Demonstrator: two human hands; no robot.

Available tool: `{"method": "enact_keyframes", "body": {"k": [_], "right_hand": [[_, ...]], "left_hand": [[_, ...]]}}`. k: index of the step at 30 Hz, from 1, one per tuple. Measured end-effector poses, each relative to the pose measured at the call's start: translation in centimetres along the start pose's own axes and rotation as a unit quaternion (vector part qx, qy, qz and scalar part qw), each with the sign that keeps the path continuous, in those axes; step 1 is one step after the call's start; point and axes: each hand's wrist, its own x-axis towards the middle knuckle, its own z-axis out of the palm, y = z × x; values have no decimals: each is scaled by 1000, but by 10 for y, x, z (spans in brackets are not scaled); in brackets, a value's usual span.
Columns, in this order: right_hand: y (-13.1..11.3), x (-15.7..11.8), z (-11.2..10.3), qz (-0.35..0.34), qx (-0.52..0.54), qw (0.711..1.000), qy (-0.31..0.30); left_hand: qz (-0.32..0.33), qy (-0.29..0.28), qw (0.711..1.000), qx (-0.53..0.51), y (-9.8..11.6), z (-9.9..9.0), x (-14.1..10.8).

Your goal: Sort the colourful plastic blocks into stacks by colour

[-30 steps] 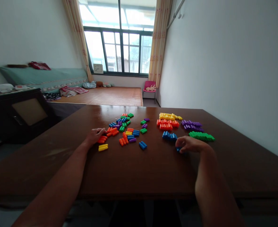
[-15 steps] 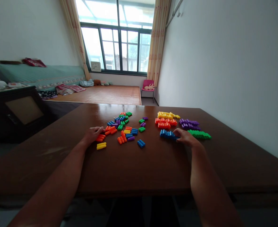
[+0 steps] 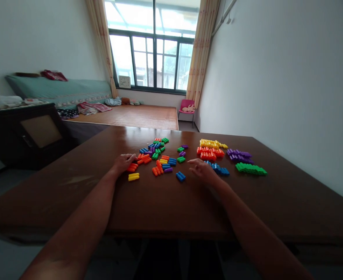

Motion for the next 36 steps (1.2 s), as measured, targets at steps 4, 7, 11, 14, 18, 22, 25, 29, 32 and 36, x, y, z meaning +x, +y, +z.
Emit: {"method": "enact_keyframes", "body": {"k": [4,7,11,14,18,22,25,29,32,36], "right_hand": [[-30,1,24,-86,7,985,-151],[-34,1,14,-88,37,978,-183],[-5,-7,-30,49,97,994,-33],[39,-28,-73,175,106,969,139],[88,-58,-103,284,116,938,160],[100,-63,-95,296,156,938,84],[96,-56,-85,310,167,935,36],[90,-54,-84,310,164,936,37],[86,-53,-88,309,133,939,77],[63,-39,-75,252,42,925,279]], "left_hand": [[27,11,999,23,-3,-1,1],[36,1,999,27,-6,-1,3],[39,-5,999,31,-8,-1,5],[41,3,998,46,-8,-1,5],[33,8,999,39,-6,-1,4],[28,10,999,40,-4,-2,3],[27,6,999,40,-5,-1,4],[28,1,999,38,-7,-1,4],[27,1,999,46,-5,-1,3],[31,-1,998,48,-1,-3,1]]}}
